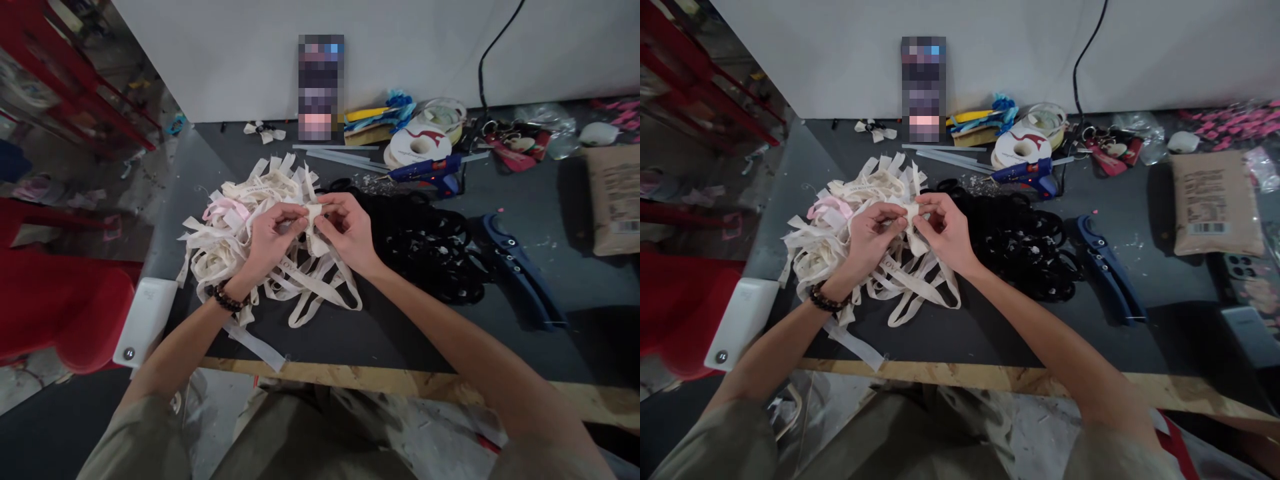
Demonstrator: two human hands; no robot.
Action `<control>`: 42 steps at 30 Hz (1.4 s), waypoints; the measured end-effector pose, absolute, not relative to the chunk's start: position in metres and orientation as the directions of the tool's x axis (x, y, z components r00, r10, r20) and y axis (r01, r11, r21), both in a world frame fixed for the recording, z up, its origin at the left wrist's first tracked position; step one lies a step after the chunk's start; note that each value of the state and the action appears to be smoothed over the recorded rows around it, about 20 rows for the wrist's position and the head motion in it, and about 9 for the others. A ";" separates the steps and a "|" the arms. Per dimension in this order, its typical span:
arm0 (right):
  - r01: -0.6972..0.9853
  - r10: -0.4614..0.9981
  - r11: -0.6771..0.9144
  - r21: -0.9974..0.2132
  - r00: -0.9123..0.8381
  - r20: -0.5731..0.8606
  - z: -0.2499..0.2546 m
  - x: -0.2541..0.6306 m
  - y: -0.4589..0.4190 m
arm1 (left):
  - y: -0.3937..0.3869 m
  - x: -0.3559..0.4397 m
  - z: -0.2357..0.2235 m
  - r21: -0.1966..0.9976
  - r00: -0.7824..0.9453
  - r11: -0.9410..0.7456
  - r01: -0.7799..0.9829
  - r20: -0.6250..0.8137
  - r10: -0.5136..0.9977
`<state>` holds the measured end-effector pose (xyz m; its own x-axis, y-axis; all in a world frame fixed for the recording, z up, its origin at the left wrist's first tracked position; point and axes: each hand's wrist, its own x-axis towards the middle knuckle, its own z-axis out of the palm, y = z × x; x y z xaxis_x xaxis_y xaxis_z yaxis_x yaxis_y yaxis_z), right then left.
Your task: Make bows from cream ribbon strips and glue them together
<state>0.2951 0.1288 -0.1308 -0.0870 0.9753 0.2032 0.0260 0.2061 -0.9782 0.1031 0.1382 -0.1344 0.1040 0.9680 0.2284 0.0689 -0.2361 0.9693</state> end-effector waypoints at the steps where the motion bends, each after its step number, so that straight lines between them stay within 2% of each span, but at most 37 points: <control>1: 0.032 0.975 0.212 -0.977 -0.082 0.209 -0.130 0.295 0.129 | 0.139 0.103 -0.135 0.976 0.121 -0.212 0.052 0.204 0.971; 5: 0.036 0.971 0.235 -0.971 -0.062 0.233 -0.128 0.293 0.127 | 0.143 0.102 -0.137 0.995 0.180 -0.090 -0.035 0.095 0.979; 8: 0.041 0.969 0.242 -0.969 -0.057 0.240 -0.128 0.294 0.127 | 0.144 0.101 -0.136 0.997 0.184 -0.054 -0.059 0.064 0.981; 17: 0.069 0.966 0.252 -0.965 -0.079 0.246 -0.134 0.295 0.128 | 0.143 0.103 -0.133 0.991 0.223 -0.101 -0.084 0.118 0.968; 26: 0.081 0.967 0.254 -0.964 -0.039 0.252 -0.133 0.293 0.126 | 0.139 0.105 -0.120 0.994 0.258 -0.111 -0.005 0.108 0.960; 38: 0.098 0.962 0.267 -0.959 -0.083 0.260 -0.135 0.295 0.128 | 0.138 0.103 -0.126 0.970 0.170 -0.242 0.028 0.234 0.957; 42: 0.082 0.964 0.254 -0.964 -0.099 0.246 -0.133 0.295 0.127 | 0.138 0.104 -0.125 0.975 0.191 -0.220 0.011 0.214 0.958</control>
